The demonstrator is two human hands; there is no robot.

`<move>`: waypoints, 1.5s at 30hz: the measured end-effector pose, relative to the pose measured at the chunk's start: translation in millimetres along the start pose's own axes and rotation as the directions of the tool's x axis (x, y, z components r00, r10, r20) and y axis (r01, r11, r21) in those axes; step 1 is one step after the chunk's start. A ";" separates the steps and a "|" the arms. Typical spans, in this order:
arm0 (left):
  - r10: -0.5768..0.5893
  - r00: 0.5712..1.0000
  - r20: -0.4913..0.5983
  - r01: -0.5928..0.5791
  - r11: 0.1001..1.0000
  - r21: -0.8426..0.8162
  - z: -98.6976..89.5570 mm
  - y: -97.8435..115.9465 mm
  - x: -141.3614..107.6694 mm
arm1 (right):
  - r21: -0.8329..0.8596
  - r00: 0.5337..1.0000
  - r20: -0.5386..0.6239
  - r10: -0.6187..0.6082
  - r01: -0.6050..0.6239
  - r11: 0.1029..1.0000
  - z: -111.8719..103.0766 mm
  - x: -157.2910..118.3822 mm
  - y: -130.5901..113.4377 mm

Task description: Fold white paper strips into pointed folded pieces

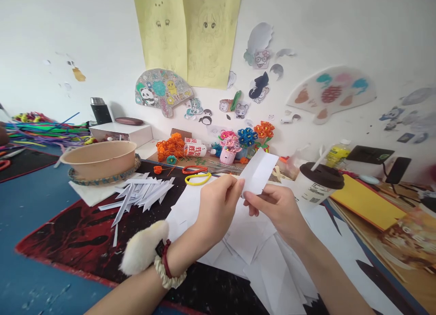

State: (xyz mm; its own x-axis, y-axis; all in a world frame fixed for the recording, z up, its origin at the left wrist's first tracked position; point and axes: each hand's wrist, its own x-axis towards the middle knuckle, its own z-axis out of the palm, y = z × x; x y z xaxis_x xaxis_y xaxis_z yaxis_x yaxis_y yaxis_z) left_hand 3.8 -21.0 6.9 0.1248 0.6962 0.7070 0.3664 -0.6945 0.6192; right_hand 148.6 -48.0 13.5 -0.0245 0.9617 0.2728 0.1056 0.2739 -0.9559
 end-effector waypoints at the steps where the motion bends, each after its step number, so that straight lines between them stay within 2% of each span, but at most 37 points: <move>1: 0.008 1.000 -0.004 -0.008 1.000 0.002 0.0 0.1 -0.2 | 0.003 1.000 0.002 -0.002 0.002 1.000 -0.1 -0.1 -0.1; 7: 0.008 1.000 -0.022 -0.008 1.000 0.014 -0.7 1.2 -0.6 | 0.024 1.000 0.030 0.010 -0.010 1.000 -0.1 -0.4 -2.8; 14: 0.031 0.999 0.009 -0.031 0.999 -0.039 1.1 0.4 -0.7 | 0.012 0.999 0.025 0.022 -0.022 1.000 0.7 0.6 -3.3; 18: -0.071 0.993 0.099 0.080 0.992 -0.099 -3.6 1.6 3.9 | 0.053 1.000 0.013 -0.003 0.003 0.999 -2.6 1.0 -0.5; 21: -0.152 0.972 0.178 0.190 0.956 -0.223 -7.8 1.9 7.9 | 0.073 1.000 0.007 -0.010 0.009 0.997 -5.7 1.9 1.6; 24: -0.187 0.962 0.198 0.240 0.928 -0.287 -9.2 1.5 9.0 | 0.077 1.000 0.001 -0.016 0.016 0.997 -6.7 3.0 2.5; 29: -0.180 0.963 0.201 0.231 0.934 -0.273 -8.3 0.1 8.5 | 0.073 1.000 -0.012 -0.015 0.016 0.997 -5.9 3.5 2.0; 34: -0.205 0.935 0.290 0.295 0.903 -0.312 -7.1 -2.4 10.4 | 0.081 0.999 -0.028 -0.025 0.027 0.996 -8.1 2.4 1.9; 39: -0.135 0.945 0.298 0.229 0.923 -0.308 -7.7 -0.3 9.4 | 0.056 1.000 -0.008 -0.020 0.020 0.998 -10.0 4.0 2.6; 45: -0.145 0.940 0.309 0.249 0.912 -0.327 -8.7 -0.6 9.2 | 0.018 1.000 -0.010 -0.017 0.017 1.000 -11.0 5.8 5.4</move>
State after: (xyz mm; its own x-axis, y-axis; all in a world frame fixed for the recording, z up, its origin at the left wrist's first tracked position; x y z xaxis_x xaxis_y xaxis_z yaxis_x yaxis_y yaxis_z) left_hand -3.3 -15.7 16.0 0.3492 0.8114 0.4688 0.0637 -0.5196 0.8520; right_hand 159.9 -41.0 11.0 -0.0161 0.9569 0.2900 0.0878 0.2902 -0.9529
